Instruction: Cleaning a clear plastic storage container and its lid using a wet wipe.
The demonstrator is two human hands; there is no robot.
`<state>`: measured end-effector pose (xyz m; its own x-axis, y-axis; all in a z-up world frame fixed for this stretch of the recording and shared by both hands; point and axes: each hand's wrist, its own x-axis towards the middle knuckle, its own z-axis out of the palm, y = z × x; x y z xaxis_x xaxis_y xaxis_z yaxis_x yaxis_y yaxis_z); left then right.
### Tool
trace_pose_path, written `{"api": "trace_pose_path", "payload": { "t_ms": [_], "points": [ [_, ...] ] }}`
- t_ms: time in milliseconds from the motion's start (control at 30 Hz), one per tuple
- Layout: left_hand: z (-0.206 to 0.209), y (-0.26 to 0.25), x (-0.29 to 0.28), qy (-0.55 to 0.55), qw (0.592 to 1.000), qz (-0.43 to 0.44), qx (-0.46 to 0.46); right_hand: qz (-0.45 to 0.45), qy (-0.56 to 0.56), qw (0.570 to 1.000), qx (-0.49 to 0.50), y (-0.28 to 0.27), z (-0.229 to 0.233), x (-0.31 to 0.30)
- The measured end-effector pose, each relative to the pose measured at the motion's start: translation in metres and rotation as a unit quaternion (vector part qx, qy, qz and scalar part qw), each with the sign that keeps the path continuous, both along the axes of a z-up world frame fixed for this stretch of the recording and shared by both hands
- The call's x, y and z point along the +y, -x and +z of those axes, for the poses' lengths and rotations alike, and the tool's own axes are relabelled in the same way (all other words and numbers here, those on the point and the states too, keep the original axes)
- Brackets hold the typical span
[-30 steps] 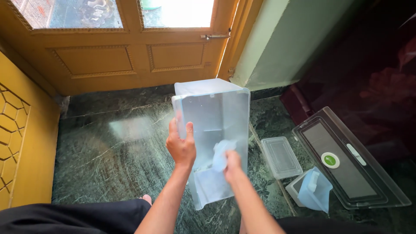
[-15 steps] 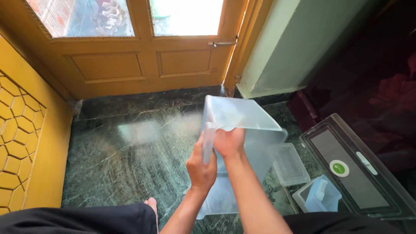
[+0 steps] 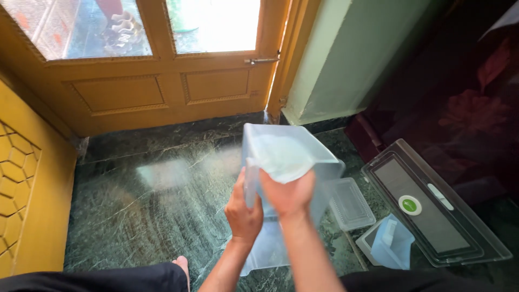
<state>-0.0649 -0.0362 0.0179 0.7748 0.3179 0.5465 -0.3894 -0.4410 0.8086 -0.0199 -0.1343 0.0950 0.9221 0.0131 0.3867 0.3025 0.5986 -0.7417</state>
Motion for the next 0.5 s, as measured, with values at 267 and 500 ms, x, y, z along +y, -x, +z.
{"api": "trace_pose_path", "payload": {
  "t_ms": [267, 500],
  "points": [
    [0.009, -0.018, 0.003, 0.010, 0.999, 0.019, 0.042, 0.135, -0.383, 0.902, 0.143, 0.027, 0.047, -0.033],
    [0.002, -0.016, -0.007, 0.004, 1.000, 0.007, 0.030, 0.032, -0.176, 0.950, 0.256, 0.000, 0.025, -0.048]
  ]
}}
